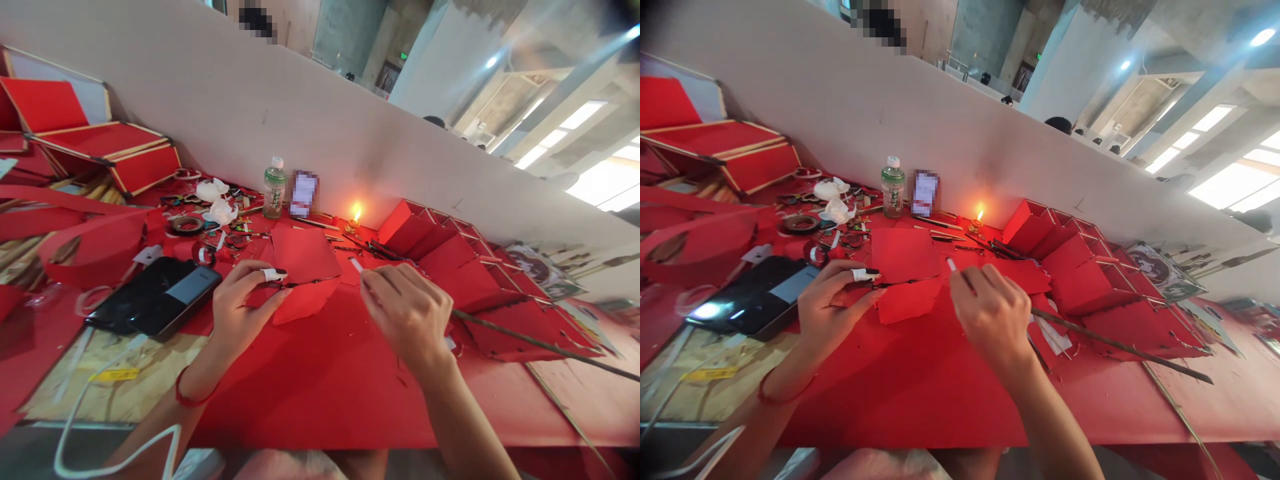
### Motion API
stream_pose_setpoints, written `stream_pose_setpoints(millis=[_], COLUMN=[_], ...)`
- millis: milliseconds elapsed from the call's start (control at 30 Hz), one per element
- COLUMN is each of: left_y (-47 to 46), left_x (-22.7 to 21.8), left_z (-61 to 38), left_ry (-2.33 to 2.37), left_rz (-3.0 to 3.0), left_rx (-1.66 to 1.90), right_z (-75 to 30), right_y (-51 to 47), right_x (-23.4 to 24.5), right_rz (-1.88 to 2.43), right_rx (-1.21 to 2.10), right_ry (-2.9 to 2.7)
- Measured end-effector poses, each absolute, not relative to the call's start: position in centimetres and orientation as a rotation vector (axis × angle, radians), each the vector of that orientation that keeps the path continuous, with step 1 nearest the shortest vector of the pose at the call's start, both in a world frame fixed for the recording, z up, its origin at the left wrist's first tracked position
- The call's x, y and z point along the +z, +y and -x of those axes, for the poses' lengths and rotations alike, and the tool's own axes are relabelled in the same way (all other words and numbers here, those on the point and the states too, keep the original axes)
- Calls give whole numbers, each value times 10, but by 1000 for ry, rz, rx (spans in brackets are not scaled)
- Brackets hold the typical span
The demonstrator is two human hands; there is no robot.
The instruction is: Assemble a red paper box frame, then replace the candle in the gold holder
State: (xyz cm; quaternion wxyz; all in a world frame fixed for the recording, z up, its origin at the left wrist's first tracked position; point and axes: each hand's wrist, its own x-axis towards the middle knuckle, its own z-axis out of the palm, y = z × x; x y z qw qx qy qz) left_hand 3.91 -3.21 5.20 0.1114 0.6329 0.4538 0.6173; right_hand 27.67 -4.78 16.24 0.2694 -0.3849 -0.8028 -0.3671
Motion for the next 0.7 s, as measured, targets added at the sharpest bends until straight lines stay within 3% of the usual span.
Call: stream_pose_setpoints(millis=[100, 233, 333, 467, 700], left_y=[-31, -29, -27, -29, -44], left_x=[50, 47, 48, 51, 47], left_z=[-38, -34, -29, -28, -24], left_ry=[1348, 1302, 1316, 1385, 1570], left_rz=[-1864, -1872, -1907, -1973, -1960], left_rx=[1811, 1837, 1878, 1927, 1741], right_z=[-303, -339, -348, -338, -327], right_y=[-30, -6, -2, -14, -21], right_x=[162, 149, 138, 123, 68], right_rz=[1136, 1217, 1121, 1015, 1125], right_rx=[-740, 146, 531, 593, 518], right_ry=[-1999, -1481, -994, -734, -848])
